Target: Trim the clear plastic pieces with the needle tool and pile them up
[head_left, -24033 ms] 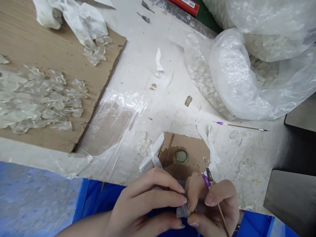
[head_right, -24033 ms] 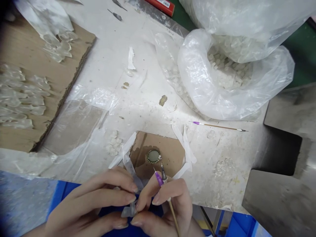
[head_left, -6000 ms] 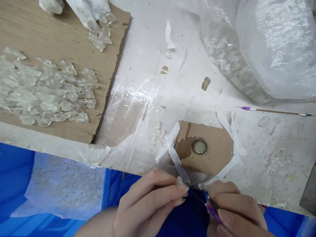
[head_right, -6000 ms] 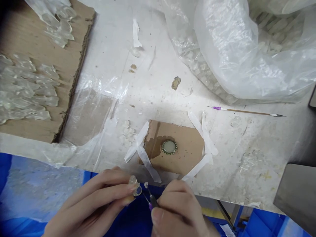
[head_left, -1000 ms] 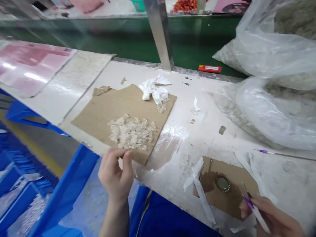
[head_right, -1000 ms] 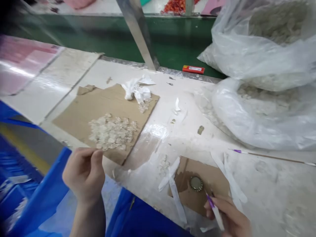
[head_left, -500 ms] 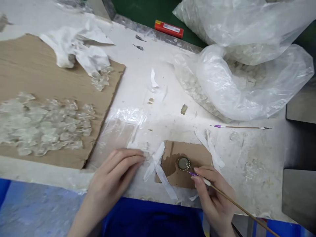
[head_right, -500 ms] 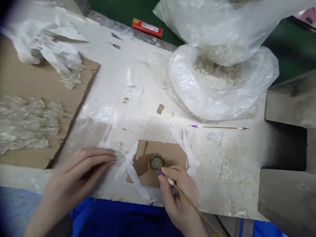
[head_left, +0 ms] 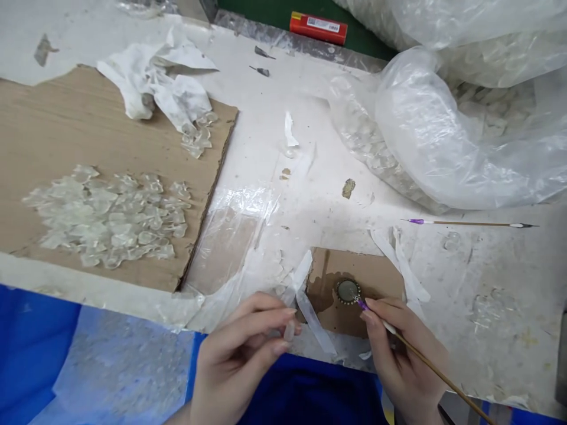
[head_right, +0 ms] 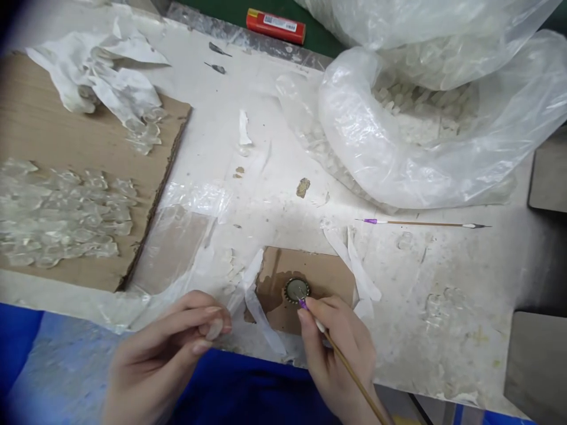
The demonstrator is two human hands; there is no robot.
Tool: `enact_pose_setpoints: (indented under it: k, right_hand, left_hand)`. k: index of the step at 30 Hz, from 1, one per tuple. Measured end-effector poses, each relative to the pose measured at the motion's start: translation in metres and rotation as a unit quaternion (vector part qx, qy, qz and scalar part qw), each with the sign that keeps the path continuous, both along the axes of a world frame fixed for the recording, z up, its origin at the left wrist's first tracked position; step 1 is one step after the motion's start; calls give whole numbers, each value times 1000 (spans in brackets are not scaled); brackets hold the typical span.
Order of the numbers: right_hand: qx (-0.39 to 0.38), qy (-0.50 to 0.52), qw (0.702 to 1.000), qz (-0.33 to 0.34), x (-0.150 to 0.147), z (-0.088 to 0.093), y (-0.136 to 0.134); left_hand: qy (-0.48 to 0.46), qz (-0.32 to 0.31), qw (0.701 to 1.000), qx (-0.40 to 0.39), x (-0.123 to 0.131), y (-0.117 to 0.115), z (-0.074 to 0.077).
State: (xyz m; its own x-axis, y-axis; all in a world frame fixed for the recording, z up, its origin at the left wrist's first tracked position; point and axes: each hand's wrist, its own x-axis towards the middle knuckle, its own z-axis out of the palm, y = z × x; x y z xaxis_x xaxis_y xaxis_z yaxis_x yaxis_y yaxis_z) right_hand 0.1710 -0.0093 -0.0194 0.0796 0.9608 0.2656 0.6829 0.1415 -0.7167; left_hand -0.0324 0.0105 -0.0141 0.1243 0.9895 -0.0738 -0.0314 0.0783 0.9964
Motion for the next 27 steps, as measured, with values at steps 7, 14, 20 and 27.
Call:
enact_pose_setpoints:
  k: [7,14,20,27]
  right_hand:
    - [-17,202,977,-72,-5,7,-21]
    - [-2,339,941,20,-20,16,-25]
    - [-32,341,939,32,-24,22,-16]
    - [-75,330,939,65,-20,22,-18]
  left_hand:
    - [-21,-36,999,18,14,1,4]
    - [44,-65,991,104,12,3,6]
    - [79,-78,985,130,10,4,9]
    - [63,-89,990,89,9,2,10]
